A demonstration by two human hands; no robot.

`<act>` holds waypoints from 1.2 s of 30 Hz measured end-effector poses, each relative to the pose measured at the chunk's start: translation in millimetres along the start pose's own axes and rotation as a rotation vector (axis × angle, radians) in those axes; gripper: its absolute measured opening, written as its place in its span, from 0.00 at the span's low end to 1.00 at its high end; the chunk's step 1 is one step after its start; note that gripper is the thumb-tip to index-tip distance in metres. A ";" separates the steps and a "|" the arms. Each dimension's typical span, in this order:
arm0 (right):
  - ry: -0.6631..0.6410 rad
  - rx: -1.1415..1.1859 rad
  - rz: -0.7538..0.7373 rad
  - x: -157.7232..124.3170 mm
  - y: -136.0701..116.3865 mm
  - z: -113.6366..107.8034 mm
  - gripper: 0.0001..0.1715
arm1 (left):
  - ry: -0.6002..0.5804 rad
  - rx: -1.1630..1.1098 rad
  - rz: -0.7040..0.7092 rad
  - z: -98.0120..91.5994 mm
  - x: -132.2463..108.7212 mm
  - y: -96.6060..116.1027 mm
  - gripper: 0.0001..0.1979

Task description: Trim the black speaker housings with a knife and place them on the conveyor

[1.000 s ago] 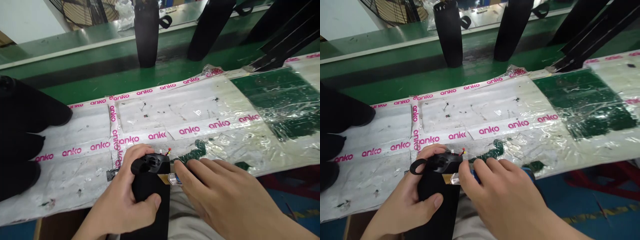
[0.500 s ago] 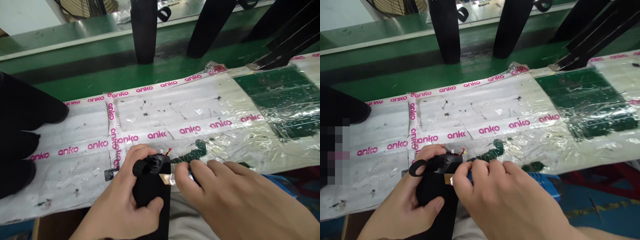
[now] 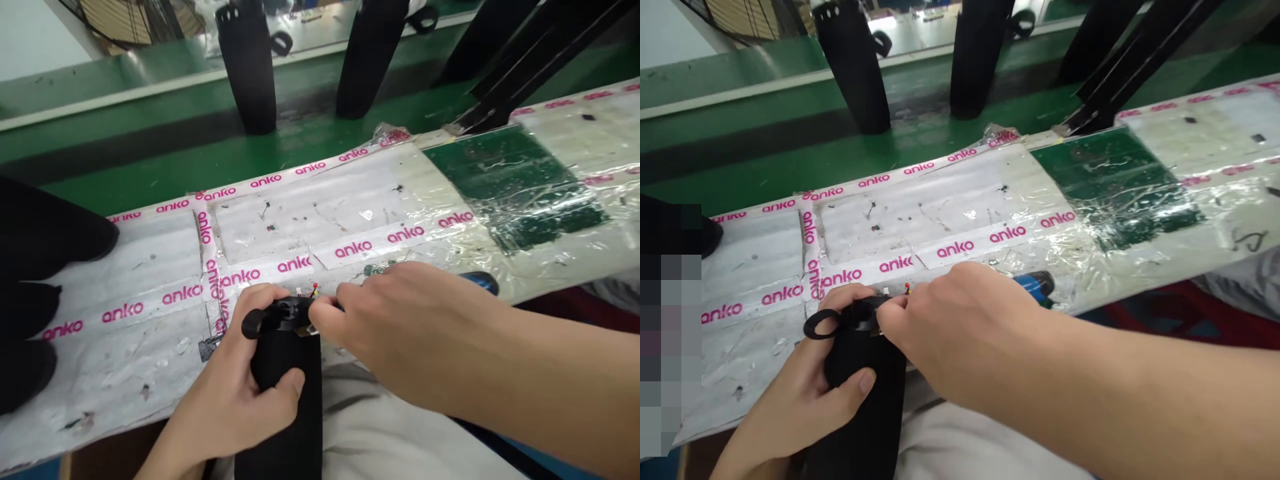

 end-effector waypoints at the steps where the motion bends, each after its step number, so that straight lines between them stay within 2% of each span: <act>1: 0.049 0.000 -0.007 -3.5 1.2 -3.5 0.17 | 0.002 -0.008 -0.013 -0.5 -2.8 -4.5 0.35; 4: 0.131 0.090 0.010 -23.2 7.5 -6.9 0.16 | 0.085 -0.054 -0.090 -9.9 -16.8 -22.0 0.36; 6: 0.146 0.195 0.050 -38.2 13.0 -0.9 0.10 | 0.254 -0.090 -0.128 -25.6 -30.0 -28.1 0.43; 8: 0.218 0.268 0.118 -50.8 17.0 7.4 0.09 | 0.420 -0.017 -0.122 -41.8 -42.6 -22.4 0.44; 9: 0.257 0.295 0.152 -55.4 17.0 12.5 0.11 | 0.443 0.070 -0.114 -46.1 -46.0 -15.5 0.41; 10: 0.309 0.319 0.182 -59.0 15.4 16.9 0.12 | 0.416 0.163 -0.117 -46.7 -47.0 -8.4 0.37; 13: 0.415 0.379 0.255 -63.6 3.1 28.8 0.14 | 0.234 0.326 -0.195 -38.5 -42.5 4.2 0.29; 14: 0.421 0.408 0.275 -63.6 -2.0 33.1 0.14 | 0.194 0.339 -0.239 -36.1 -40.8 4.3 0.30; 17: 0.396 0.514 0.325 -62.2 -14.4 47.9 0.16 | 0.137 0.343 -0.361 -33.4 -36.4 -4.0 0.45; 18: 0.410 0.535 0.331 -62.1 -17.0 51.5 0.16 | 0.125 0.320 -0.372 -33.1 -34.5 -7.3 0.46; 20: 0.481 0.528 0.329 -62.7 -19.2 54.4 0.15 | 0.136 0.212 -0.341 -33.2 -30.1 -11.3 0.40; 22: 0.537 0.500 0.330 -62.9 -17.9 52.9 0.14 | 0.198 0.042 -0.308 -32.0 -26.4 -13.6 0.35; 24: 0.506 0.485 0.325 -60.5 -15.1 48.7 0.13 | 0.255 -0.151 -0.308 -23.0 -23.9 -15.6 0.36; 27: 0.470 0.373 0.264 -57.4 -12.9 33.8 0.12 | 0.275 -0.360 -0.257 4.8 -19.7 -11.5 0.41; 29: 0.484 0.243 0.230 -58.0 -12.0 24.6 0.13 | 0.252 -0.376 -0.205 24.1 -16.9 -5.3 0.42; 31: 0.472 0.142 0.219 -60.7 -10.3 22.1 0.13 | 0.217 -0.296 -0.162 37.6 -14.4 1.0 0.41; 33: 0.423 0.094 0.209 -64.2 -8.6 24.0 0.14 | 0.246 -0.187 -0.108 39.7 -12.5 7.3 0.38; 36: 0.352 0.069 0.182 -68.2 -7.3 25.4 0.18 | 0.264 -0.098 -0.073 36.1 -9.4 12.7 0.40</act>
Point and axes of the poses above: each hand's wrist, its own x-axis towards the middle knuckle, its own z-axis out of the palm, y = z × x, the point moved 6 cm from there along x, towards the middle knuckle, and after that the axes turned 12 degrees about x, right-handed, at the moved point
